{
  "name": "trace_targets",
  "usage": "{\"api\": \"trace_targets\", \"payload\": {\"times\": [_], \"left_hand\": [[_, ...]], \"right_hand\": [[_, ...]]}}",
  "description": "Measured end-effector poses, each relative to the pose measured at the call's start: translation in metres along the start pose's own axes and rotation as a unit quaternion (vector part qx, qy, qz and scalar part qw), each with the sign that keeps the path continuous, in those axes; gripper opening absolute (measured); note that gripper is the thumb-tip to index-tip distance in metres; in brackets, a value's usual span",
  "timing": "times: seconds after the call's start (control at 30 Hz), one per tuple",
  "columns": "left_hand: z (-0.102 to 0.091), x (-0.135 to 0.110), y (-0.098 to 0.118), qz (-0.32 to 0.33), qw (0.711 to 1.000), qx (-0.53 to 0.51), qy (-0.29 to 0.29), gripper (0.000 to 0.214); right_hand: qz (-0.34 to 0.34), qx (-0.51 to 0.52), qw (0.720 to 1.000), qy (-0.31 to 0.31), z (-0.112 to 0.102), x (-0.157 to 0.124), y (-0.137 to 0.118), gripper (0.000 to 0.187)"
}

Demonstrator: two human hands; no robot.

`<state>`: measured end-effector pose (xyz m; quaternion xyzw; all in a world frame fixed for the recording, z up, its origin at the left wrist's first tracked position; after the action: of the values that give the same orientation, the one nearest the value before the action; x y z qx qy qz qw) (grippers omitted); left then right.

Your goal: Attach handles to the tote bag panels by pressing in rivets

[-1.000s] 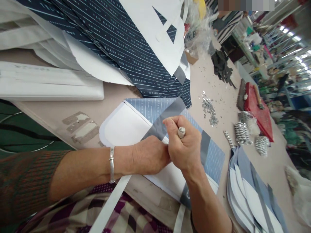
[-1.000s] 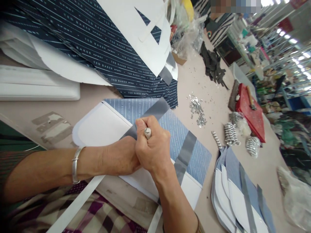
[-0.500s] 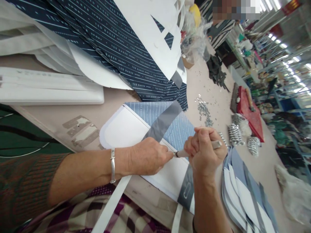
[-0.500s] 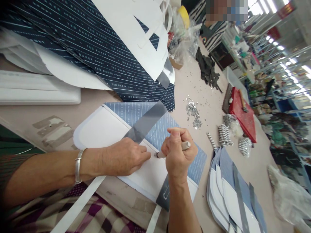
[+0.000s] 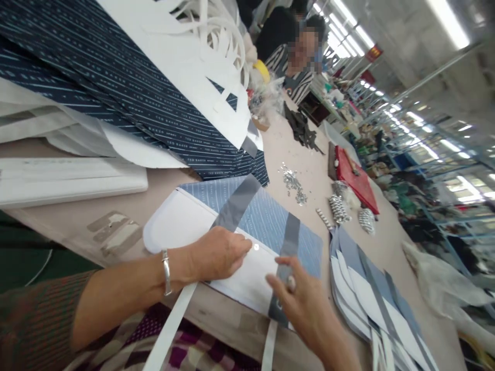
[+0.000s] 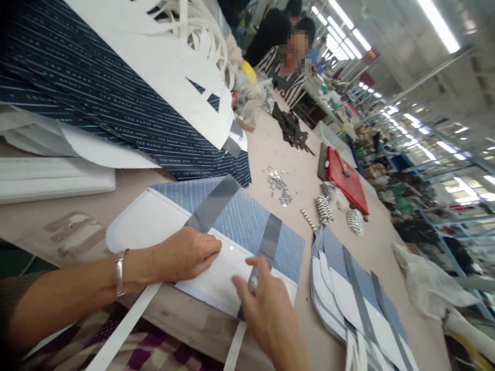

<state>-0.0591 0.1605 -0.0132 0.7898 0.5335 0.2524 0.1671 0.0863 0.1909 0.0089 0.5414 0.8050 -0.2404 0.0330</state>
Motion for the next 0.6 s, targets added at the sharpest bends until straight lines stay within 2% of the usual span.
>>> {"api": "trace_targets", "payload": {"times": [0.1, 0.17, 0.23, 0.3, 0.4, 0.5, 0.6], "left_hand": [[0.002, 0.001, -0.001, -0.011, 1.0, 0.007, -0.007, 0.013], [0.005, 0.001, -0.001, -0.007, 1.0, 0.014, -0.006, 0.017], [0.006, 0.001, -0.003, -0.008, 1.0, 0.013, -0.005, 0.023], [0.006, 0.002, -0.005, -0.021, 1.0, -0.009, -0.011, 0.026], [0.0, 0.006, -0.009, -0.082, 0.991, -0.1, -0.018, 0.026], [-0.02, 0.005, -0.011, -0.162, 0.962, -0.219, 0.02, 0.034], [-0.042, -0.001, -0.002, -0.18, 0.935, -0.297, 0.072, 0.038]], "right_hand": [[0.054, -0.171, 0.981, -0.067, 0.038, -0.052, 0.037, 0.071], [0.114, -0.202, 0.971, -0.064, 0.062, -0.075, 0.057, 0.089], [0.151, -0.171, 0.973, -0.033, 0.076, -0.086, 0.064, 0.089], [0.136, -0.118, 0.983, 0.022, 0.073, -0.089, 0.06, 0.076], [0.034, -0.077, 0.99, 0.109, 0.038, -0.091, 0.041, 0.055], [-0.064, -0.111, 0.977, 0.171, -0.016, -0.101, 0.023, 0.049], [-0.075, -0.171, 0.956, 0.224, -0.076, -0.117, 0.03, 0.045]]}}
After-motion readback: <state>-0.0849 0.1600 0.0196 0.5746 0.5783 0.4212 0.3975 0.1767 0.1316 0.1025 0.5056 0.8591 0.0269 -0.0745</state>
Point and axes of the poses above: each hand's wrist, its own x-axis towards the middle knuckle, its own z-axis out of the palm, y = z × x, the point moved 10 cm from there along x, towards the middle knuckle, and after that the axes turned 4 degrees about -x, right-handed, at the moved point
